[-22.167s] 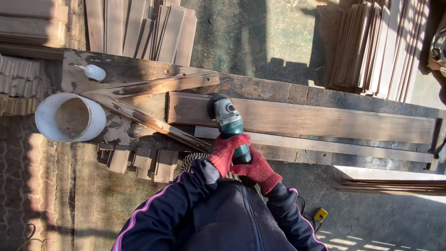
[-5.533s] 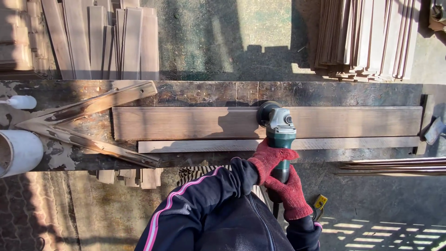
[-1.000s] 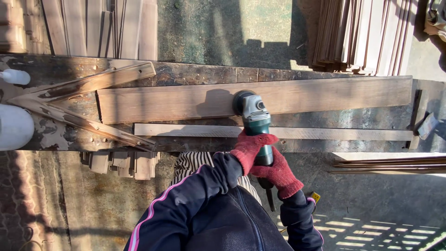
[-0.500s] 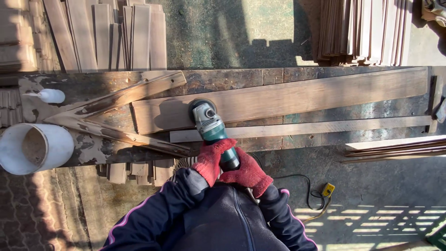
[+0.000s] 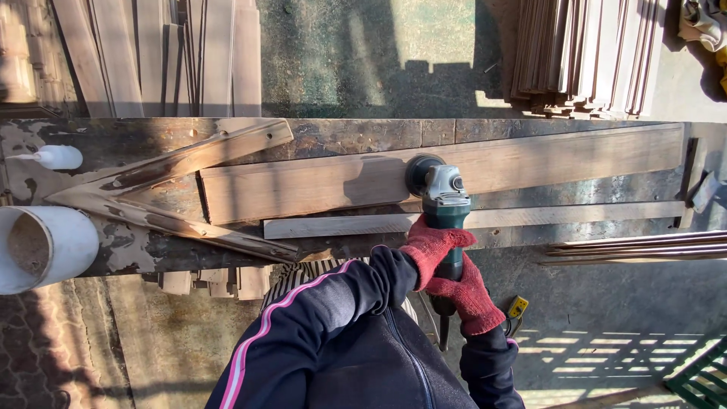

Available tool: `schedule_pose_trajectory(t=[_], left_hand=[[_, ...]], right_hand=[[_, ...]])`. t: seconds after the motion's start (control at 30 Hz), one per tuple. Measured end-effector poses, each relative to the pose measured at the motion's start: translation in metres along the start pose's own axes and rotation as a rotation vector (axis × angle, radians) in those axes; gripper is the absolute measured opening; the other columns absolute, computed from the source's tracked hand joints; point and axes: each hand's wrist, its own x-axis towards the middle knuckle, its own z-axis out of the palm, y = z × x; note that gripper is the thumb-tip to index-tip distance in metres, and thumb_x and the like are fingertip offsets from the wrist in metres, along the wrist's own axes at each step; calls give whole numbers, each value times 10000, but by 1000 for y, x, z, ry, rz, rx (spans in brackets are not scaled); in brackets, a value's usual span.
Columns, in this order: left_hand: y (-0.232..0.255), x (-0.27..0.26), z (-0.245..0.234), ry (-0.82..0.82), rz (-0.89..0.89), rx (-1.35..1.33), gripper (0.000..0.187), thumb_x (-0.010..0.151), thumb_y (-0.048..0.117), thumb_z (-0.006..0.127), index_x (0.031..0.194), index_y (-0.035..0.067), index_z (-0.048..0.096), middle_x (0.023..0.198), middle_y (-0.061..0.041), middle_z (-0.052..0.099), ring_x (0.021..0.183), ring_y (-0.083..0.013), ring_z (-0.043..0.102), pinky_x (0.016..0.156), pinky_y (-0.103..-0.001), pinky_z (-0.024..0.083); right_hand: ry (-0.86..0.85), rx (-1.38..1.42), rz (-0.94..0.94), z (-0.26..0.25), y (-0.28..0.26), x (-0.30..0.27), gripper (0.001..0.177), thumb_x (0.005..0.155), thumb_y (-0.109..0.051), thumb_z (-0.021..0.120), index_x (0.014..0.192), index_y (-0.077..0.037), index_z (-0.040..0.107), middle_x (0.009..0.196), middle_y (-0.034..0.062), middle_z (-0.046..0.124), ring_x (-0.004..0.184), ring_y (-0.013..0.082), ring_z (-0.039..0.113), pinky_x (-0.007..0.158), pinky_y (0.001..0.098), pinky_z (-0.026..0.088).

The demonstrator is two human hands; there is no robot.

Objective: Sanding a long wooden plank using an angle grinder with a sanding disc attachment.

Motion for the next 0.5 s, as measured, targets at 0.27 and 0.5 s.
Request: schedule_pose_trajectory(t=[0.27, 0.5], left_hand=[[10, -21, -43, 88, -1, -22, 696, 527, 176, 907, 1185, 109, 691, 997, -119, 742, 1025, -305, 716, 943, -446, 507], [-8, -1, -34, 77, -11, 28, 707, 504, 193, 912, 1171, 124, 687, 989, -118, 736, 1025, -309, 713, 940, -471, 520]], right_hand=[[-94, -159, 15, 45, 2, 0, 793, 383, -252, 1046, 1099, -133, 725, 883, 157, 755, 853, 304, 709, 785, 446, 539], [-71, -86, -12, 39, -4, -11, 757, 383, -221, 1047, 1067, -137, 733, 844, 136, 744, 801, 274, 693, 752, 421, 544]])
